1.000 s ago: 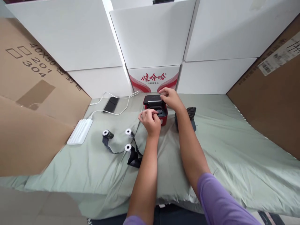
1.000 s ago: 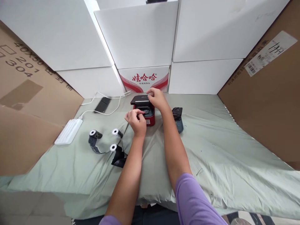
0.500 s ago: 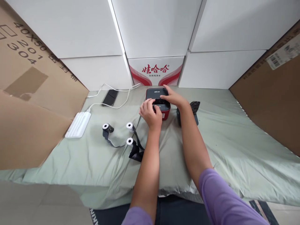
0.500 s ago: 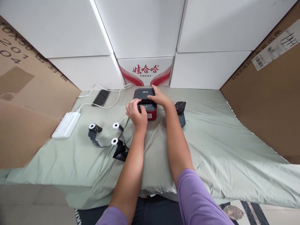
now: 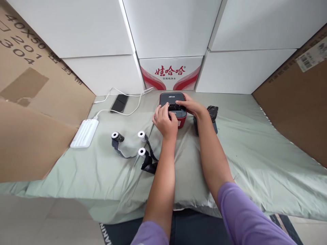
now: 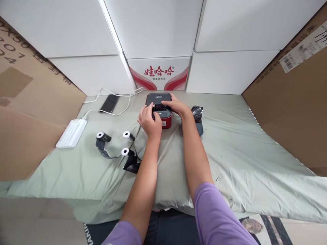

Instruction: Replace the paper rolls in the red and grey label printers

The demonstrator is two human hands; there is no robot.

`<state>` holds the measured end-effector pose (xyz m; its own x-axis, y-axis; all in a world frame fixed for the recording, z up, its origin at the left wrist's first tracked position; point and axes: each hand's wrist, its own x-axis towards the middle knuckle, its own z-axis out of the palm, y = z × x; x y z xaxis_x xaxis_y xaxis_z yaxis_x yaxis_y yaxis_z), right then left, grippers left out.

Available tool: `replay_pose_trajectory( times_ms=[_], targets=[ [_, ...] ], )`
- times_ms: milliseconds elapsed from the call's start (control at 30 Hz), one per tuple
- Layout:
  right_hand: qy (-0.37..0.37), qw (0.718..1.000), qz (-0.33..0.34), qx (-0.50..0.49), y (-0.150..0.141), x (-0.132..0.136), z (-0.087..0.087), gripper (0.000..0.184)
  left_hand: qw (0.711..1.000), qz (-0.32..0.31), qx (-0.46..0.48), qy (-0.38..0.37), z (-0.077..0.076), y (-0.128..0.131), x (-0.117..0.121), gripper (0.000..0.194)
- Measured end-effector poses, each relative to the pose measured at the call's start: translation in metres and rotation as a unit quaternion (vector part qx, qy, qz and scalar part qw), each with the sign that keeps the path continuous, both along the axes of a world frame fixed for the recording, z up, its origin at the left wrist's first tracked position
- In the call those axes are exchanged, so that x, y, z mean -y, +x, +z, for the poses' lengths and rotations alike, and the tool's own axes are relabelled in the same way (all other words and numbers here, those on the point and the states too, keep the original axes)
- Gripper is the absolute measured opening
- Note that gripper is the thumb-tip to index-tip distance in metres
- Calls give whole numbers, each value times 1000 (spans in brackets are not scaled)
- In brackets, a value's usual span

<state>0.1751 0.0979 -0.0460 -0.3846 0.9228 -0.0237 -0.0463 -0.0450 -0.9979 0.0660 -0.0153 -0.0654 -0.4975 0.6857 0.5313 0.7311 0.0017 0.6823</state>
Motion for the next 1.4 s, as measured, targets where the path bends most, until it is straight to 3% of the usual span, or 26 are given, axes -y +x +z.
replay_pose_trajectory(
  times_ms=[300,500,700,833,1000,1100,1167,1233,1267,1333,1400],
  targets=[
    [7,999,2,35,2,-8,-6,64,1000,18,4,-19,2,2,-1,45],
    [20,999,-6,41,2,-6,-7,66,999,-11,35,0,3,-5,-4,46],
    [32,999,-9,43,2,-6,-9,69,998,-10,57,1,8,-8,-9,24],
    [18,998,-8,60,-1,-2,-7,74,998,-10,61,12,7,-8,-10,22],
    [78,984,-69,148,6,7,19,83,998,-15,51,34,2,-9,-9,23],
    [179,963,-122,160,35,19,42,72,997,6,48,64,-2,-4,-5,23],
    [232,943,-184,150,63,29,47,60,995,44,36,81,-5,4,0,23],
    [246,920,-271,143,93,38,35,52,994,50,8,97,-9,17,4,24],
    [240,908,-312,141,107,42,23,50,994,22,-11,102,-12,24,6,24],
    [202,900,-360,139,129,49,-8,51,991,-88,-53,91,-18,38,10,25],
    [128,915,-369,101,140,55,-39,54,976,-196,-77,50,-23,52,12,28]
  ],
)
